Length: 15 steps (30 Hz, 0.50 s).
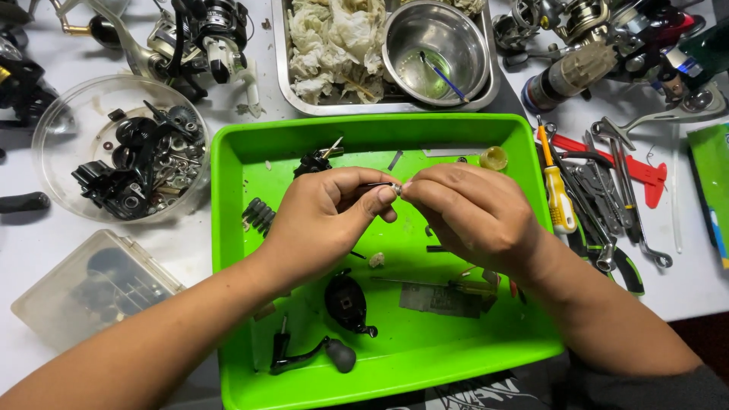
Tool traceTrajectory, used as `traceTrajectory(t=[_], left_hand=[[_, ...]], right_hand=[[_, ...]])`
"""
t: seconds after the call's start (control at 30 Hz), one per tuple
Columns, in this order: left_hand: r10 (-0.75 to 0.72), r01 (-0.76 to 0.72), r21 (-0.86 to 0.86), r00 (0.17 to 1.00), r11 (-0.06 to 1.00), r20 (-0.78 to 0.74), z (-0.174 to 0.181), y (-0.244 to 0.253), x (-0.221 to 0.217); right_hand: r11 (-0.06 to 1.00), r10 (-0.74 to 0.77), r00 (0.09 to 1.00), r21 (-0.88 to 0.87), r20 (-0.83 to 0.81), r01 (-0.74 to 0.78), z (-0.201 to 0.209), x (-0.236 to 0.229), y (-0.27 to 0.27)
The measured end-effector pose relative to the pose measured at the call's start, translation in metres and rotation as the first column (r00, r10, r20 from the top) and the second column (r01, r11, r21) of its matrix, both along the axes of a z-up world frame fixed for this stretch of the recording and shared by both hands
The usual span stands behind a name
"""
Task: Assembling and cleaning the bail arm mechanism of a fishing reel on a workbench
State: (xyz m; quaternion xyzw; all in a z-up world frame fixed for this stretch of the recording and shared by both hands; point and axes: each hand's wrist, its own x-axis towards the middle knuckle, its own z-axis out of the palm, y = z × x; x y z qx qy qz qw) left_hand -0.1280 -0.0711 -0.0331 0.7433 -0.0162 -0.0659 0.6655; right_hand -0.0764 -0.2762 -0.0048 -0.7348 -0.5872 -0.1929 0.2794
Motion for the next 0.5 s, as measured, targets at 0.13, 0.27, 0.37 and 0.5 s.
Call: traceTrajectory(t=[0.13, 0.27, 0.37, 0.5], left_hand=[[-0.013, 0.013, 0.008, 0.997, 1.0, -0.075, 0.001, 0.001, 0.0], [-0.028, -0.004, 0.147, 0.976, 0.989, 0.216, -0.003, 0.005, -0.001], [-0.065, -0.055, 0.218, 0.857, 0.974, 0.511, -0.008, 0.006, -0.002], [-0.065, -0.102, 0.229, 0.781, 0.968, 0.621, -0.009, 0.005, -0.003]], right_hand=[[1.0, 0.021, 1.0, -0.016, -0.021, -0.022, 0.001, 0.001, 0.001], [0.996, -0.088, 0.99, 0.025, -0.111, 0.091, -0.007, -0.005, 0.001], [0.979, -0.2, 0.975, 0.019, -0.095, 0.202, -0.009, -0.009, 0.001], [0.971, -0.229, 0.97, 0.05, -0.088, 0.233, -0.004, -0.013, 0.003]])
